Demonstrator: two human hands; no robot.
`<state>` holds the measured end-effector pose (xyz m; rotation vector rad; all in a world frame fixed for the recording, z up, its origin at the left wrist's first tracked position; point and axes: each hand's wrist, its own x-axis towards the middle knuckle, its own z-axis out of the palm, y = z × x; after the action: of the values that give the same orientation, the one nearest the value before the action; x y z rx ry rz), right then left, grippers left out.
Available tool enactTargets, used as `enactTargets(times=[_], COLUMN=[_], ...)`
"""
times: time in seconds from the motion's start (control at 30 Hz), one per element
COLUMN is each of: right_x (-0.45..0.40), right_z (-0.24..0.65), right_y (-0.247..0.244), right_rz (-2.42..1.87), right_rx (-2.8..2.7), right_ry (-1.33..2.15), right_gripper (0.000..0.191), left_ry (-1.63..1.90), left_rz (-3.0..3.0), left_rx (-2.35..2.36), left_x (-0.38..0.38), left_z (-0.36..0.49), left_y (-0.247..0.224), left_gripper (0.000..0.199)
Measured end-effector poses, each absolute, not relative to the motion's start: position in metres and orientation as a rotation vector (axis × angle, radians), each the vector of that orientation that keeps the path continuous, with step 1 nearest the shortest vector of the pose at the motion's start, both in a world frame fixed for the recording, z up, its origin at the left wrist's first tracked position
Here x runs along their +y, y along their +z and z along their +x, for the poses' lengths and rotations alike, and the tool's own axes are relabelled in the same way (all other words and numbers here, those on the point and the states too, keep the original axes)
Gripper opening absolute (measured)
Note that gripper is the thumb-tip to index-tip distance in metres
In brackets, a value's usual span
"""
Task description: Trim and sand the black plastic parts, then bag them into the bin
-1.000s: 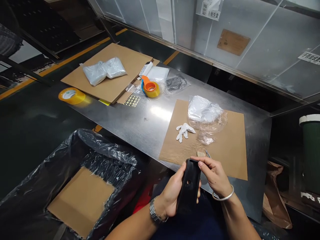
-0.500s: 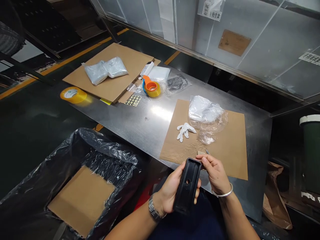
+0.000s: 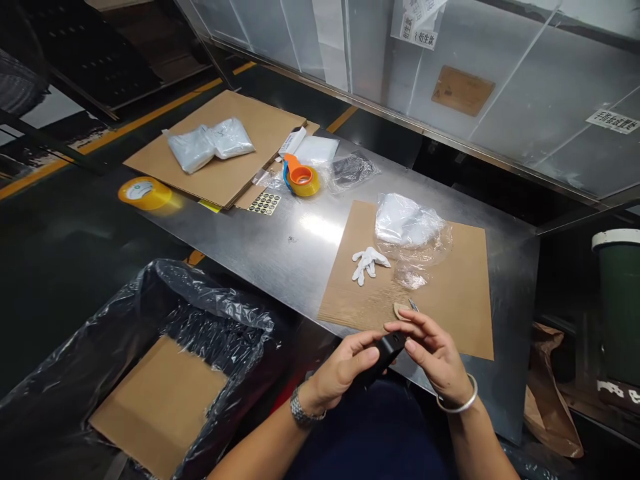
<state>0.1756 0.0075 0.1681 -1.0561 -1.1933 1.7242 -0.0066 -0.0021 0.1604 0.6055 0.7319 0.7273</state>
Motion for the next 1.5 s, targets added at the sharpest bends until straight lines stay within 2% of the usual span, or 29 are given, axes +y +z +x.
enactTargets(times=[0.17, 0.33, 0.53, 0.67, 1.2, 1.5], right_x=[0.006, 0.002, 0.003, 0.006, 0.008, 0.008], right_z=[0.173, 0.16, 0.149, 0.153, 0.157, 0.158], right_y=[0.162, 0.144, 0.14, 0.144, 0.145, 0.145], right_rz=[-1.076, -1.262, -1.248, -1.189, -1.273, -1.372], right_rx=[-1.196, -1.256, -0.593, -0.488, -0.651, -0.757], right_ry=[1.677, 1.606, 1.82, 1.812, 1.763, 1.67], right_gripper=[0.035, 0.049, 0.035, 0.033, 0.035, 0.036], left_ry=[0.737, 0.717, 0.593, 0.591, 0.57, 0.61], left_rz=[0.69, 0.625, 0.295, 0.253, 0.245, 0.297], left_rx=[0.804, 0.924, 0.806, 0.766, 0.779, 0.8], left_x=[0.0, -0.001, -0.007, -0.014, -0.017, -0.02], left_z=[-0.005, 0.005, 0.001, -0.009, -0.014, -0.011], left_y=[0.161, 0.16, 0.166, 0.173, 0.182, 0.178], left_gripper=[0.036, 0.035, 0.046, 0.048, 0.052, 0.044])
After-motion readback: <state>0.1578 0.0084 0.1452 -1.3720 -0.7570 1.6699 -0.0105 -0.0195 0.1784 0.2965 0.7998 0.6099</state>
